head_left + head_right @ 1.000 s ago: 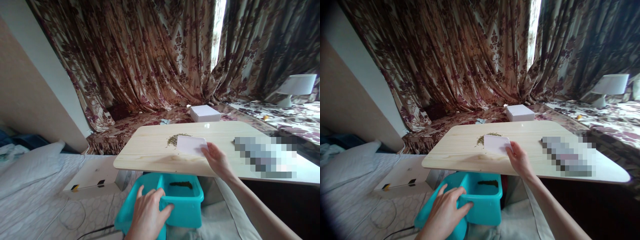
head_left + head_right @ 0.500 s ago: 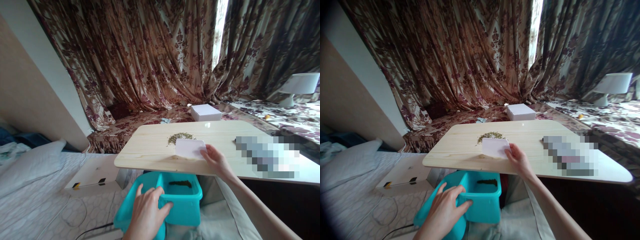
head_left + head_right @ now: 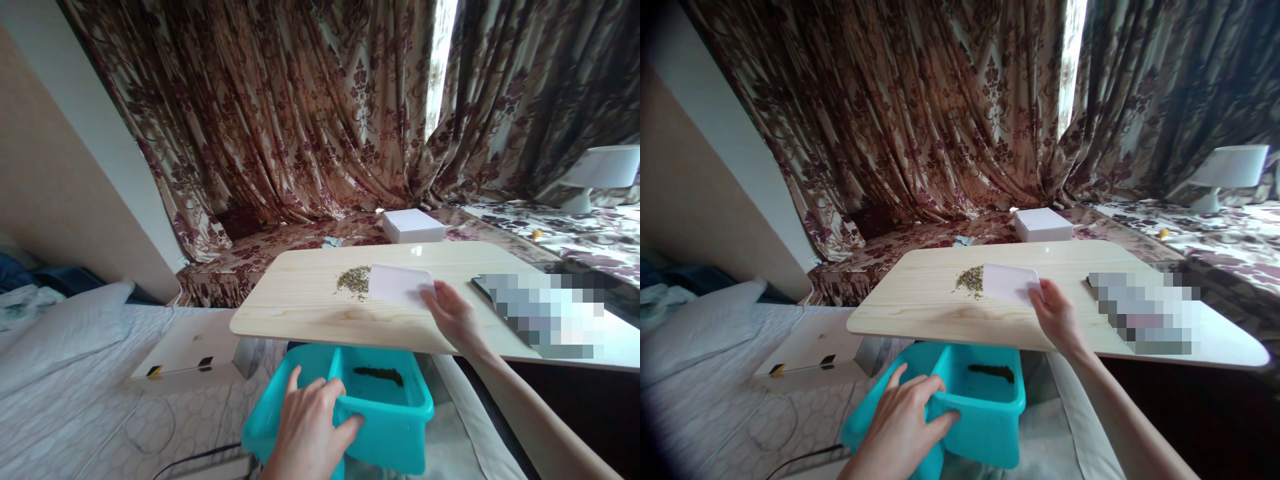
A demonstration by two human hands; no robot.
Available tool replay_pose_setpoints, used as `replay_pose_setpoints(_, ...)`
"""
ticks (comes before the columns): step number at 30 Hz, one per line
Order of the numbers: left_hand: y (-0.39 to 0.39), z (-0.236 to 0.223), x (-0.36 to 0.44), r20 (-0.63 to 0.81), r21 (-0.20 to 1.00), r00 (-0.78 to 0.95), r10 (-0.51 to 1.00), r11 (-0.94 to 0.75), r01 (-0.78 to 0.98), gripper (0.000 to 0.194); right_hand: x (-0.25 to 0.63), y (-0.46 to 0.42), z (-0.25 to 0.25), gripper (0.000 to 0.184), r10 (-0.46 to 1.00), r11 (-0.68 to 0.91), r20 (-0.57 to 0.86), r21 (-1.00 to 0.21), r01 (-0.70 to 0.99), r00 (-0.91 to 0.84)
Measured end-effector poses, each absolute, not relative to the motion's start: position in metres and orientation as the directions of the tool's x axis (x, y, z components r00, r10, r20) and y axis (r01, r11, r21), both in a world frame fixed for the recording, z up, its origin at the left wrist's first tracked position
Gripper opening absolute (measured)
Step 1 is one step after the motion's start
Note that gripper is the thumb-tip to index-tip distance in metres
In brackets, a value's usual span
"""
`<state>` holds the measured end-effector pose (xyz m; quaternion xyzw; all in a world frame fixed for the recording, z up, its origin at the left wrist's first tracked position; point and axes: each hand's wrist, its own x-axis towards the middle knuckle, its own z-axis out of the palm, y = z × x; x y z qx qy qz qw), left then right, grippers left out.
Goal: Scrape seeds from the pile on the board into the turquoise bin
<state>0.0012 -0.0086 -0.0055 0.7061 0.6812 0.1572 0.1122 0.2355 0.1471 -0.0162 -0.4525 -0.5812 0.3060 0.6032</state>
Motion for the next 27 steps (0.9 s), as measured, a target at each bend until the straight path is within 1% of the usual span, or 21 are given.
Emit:
replay_pose_setpoints(4,-0.007,-0.006,0.004,0.066,0.393,0.034,0.997,-0.057,0.918,0.008,0.23,0.165,-0.025,0.024,0.878,0.446,0.472,-0.867,0.222,0.08)
replay_pose_setpoints(10,-0.009,-0.009,0.0,0.084,0.374,0.019,0.996,-0.049,0.926,0.009,0.225,0.171,-0.032,0.021,0.862,0.46,0.501,-0.836,0.299,0.077)
replay_pose_setpoints(16,-0.007,-0.01,-0.001,0.089,0.365,0.022,0.996,-0.054,0.929,0.011,0.231,0.167,-0.029,0.02,0.874,0.459,0.485,-0.852,0.252,0.046)
replay_pose_setpoints(22,-0.007,-0.009,0.0,0.077,0.368,0.017,0.997,-0.044,0.929,0.01,0.226,0.172,-0.028,0.021,0.877,0.45,0.479,-0.853,0.264,0.051)
replay_pose_setpoints(27,-0.006,-0.008,0.0,0.073,0.359,0.019,0.997,-0.044,0.932,0.01,0.226,0.163,-0.023,0.022,0.892,0.443,0.452,-0.871,0.21,-0.007)
